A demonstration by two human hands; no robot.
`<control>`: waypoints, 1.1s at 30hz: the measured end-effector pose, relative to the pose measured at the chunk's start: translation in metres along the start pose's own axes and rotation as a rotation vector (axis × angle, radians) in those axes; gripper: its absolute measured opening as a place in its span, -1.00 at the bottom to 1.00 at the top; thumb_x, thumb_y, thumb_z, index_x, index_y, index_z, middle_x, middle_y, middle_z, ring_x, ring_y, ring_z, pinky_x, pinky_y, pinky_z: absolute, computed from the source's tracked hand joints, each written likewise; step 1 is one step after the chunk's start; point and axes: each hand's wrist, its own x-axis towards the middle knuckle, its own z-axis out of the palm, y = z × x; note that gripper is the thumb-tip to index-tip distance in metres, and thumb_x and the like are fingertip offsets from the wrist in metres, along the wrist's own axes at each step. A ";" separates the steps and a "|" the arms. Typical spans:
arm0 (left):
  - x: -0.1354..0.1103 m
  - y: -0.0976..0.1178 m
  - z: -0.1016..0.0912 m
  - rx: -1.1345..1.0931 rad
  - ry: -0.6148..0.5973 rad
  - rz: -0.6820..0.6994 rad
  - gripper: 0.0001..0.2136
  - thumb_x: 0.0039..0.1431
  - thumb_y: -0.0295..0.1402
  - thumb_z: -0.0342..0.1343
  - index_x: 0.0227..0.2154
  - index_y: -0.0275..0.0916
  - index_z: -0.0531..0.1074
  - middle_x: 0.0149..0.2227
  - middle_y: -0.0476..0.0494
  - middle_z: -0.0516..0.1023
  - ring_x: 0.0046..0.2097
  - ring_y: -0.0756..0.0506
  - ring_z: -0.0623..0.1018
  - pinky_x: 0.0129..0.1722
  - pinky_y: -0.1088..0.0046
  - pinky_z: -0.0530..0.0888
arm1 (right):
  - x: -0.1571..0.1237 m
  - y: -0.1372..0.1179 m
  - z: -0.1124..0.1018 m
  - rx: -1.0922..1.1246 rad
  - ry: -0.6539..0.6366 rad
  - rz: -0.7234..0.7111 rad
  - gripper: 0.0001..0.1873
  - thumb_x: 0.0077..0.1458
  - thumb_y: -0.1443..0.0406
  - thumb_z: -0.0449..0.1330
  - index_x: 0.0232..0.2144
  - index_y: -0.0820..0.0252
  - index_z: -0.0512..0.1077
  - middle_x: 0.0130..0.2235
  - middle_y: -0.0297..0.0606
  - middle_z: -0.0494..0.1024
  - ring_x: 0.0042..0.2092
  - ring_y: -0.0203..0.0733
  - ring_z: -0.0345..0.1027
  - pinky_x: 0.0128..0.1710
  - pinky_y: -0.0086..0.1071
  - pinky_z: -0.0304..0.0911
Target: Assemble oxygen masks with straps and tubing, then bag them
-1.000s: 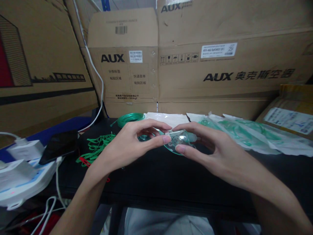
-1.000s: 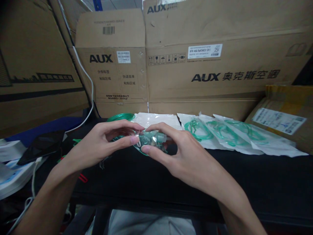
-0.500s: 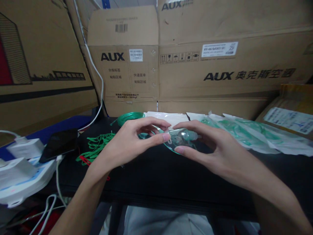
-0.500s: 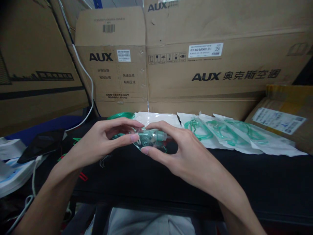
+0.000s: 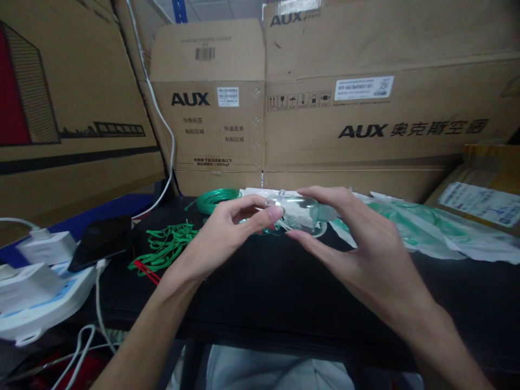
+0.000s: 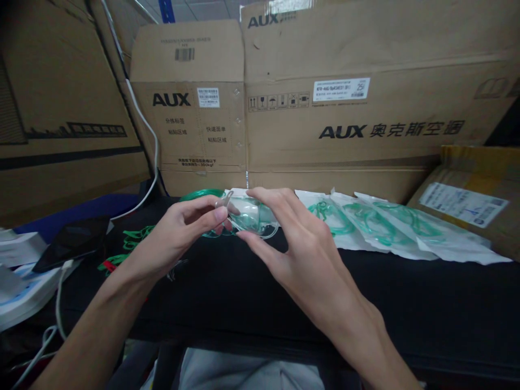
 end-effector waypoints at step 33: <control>0.003 -0.005 0.013 -0.042 0.030 0.221 -0.75 0.31 -0.14 0.22 -0.34 -0.23 0.53 -0.39 0.01 0.49 -0.41 0.03 0.42 -0.35 0.53 0.39 | 0.004 0.002 0.001 1.047 -0.100 0.683 -0.82 0.15 0.19 0.40 -0.22 0.11 0.60 -0.12 -0.25 0.68 -0.03 -0.11 0.55 -0.03 -0.33 0.43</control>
